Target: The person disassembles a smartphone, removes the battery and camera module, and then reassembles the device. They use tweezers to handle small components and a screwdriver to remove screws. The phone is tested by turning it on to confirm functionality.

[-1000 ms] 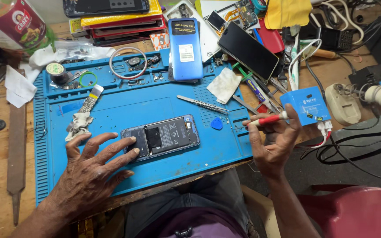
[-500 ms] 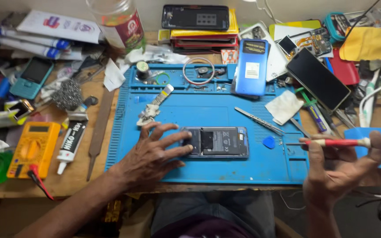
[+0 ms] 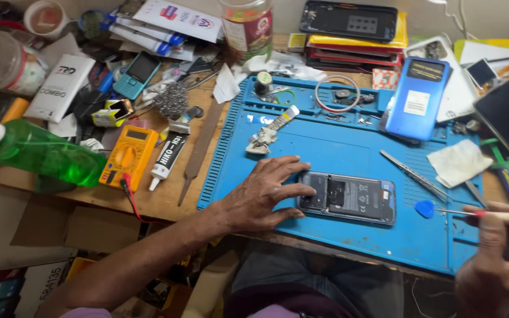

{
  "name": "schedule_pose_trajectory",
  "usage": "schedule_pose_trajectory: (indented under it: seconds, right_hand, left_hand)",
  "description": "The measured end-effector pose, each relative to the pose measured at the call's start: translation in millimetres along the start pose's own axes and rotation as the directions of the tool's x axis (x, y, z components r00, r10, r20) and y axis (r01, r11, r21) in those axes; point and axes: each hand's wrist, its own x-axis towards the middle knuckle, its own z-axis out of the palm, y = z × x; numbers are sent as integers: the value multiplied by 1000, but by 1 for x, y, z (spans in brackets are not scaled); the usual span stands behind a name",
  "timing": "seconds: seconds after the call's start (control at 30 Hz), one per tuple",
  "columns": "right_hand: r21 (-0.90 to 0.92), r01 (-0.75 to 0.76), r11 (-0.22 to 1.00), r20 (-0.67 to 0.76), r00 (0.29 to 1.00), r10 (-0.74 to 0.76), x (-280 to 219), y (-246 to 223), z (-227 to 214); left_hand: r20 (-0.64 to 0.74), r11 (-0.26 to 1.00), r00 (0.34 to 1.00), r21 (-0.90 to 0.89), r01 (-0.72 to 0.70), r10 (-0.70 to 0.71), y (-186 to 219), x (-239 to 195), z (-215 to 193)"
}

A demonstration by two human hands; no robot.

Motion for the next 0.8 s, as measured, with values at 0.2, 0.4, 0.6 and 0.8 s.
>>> schedule_pose_trajectory:
  seconds: [0.2, 0.4, 0.6, 0.8]
  right_hand:
    - [95, 75, 993, 234, 968, -95, 33, -30, 61]
    - [174, 61, 983, 448, 884, -134, 65, -36, 116]
    - [265, 115, 957, 410, 885, -220, 76, -27, 109]
    - [293, 120, 949, 169, 970, -175, 76, -26, 60]
  left_hand:
    - [-245, 967, 943, 62, 246, -224, -5, -21, -27]
    - [-164, 988, 981, 102, 118, -100, 13, -13, -17]
    - [-52, 996, 999, 92, -13, 18, 4, 13, 1]
    - [16, 997, 998, -48, -68, 69, -20, 70, -24]
